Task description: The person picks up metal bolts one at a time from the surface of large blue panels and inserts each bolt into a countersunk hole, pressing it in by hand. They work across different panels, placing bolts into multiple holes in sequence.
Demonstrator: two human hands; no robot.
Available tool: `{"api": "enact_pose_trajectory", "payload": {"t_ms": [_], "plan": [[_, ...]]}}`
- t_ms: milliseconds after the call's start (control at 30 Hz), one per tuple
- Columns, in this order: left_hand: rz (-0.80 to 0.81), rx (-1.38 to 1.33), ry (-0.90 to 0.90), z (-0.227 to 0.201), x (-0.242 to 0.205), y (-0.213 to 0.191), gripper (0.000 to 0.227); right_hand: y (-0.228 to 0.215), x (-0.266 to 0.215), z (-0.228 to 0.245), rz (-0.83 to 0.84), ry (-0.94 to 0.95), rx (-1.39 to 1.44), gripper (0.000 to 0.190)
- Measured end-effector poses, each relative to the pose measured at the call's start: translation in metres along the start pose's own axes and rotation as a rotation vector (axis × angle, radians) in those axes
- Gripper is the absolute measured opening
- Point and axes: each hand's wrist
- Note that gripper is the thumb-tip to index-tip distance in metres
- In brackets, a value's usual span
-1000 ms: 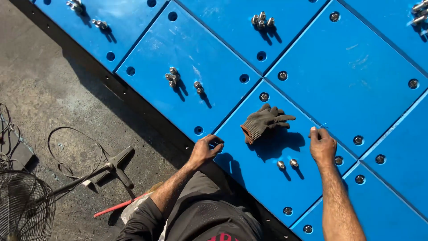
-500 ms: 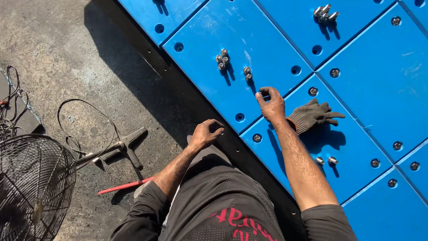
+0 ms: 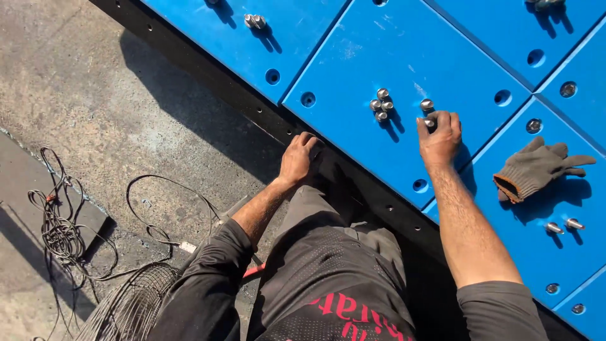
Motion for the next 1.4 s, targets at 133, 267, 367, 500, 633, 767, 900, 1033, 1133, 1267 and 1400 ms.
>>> {"api": "enact_pose_trajectory", "payload": {"t_ms": [133, 267, 367, 500, 633, 767, 900, 1033, 1133, 1267, 1400], "plan": [[-0.156, 0.196, 0.114, 0.04, 0.036, -0.04, 0.046, -0.001, -0.007, 0.003, 0.008, 0.078, 0.036, 0.029], [-0.129, 0.41, 0.182, 0.068, 0.069, -0.059, 0.055, -0.023, -0.038, 0.013, 0.012, 0.112, 0.039, 0.04], [-0.057, 0.529, 0.232, 0.083, 0.08, -0.06, 0.064, -0.025, -0.09, 0.001, 0.048, 0.169, 0.037, 0.03], [-0.02, 0.593, 0.271, 0.084, 0.088, -0.064, 0.073, -0.028, -0.161, -0.003, 0.118, 0.263, 0.028, 0.018], [0.065, 0.637, 0.248, 0.08, 0.092, -0.08, 0.064, -0.012, -0.206, -0.013, 0.046, 0.235, -0.009, 0.012], [0.117, 0.488, 0.251, 0.094, 0.112, -0.086, 0.06, -0.008, -0.209, -0.006, 0.056, 0.217, -0.036, 0.026], [0.133, 0.515, 0.309, 0.074, 0.093, -0.102, 0.062, 0.005, -0.204, -0.011, 0.134, 0.155, -0.213, 0.054], [0.098, 0.588, 0.312, 0.091, 0.085, -0.082, 0.065, 0.009, -0.192, -0.002, 0.188, 0.226, -0.333, 0.064], [-0.074, 0.73, 0.361, 0.113, 0.089, -0.054, 0.06, 0.009, -0.194, -0.001, 0.194, 0.329, -0.317, 0.06], [-0.081, 0.65, 0.362, 0.117, 0.074, -0.055, 0.063, 0.01, -0.205, 0.013, 0.24, 0.319, -0.357, 0.056], [-0.03, 0.42, 0.299, 0.095, 0.031, -0.076, 0.064, 0.027, -0.236, 0.015, 0.26, 0.273, -0.451, 0.054]]}}
Point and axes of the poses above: each hand's wrist, its own x-axis towards the middle knuckle, its own y-axis out of the palm, z = x × y, and after that the axes turned 10 degrees about z, right-handed
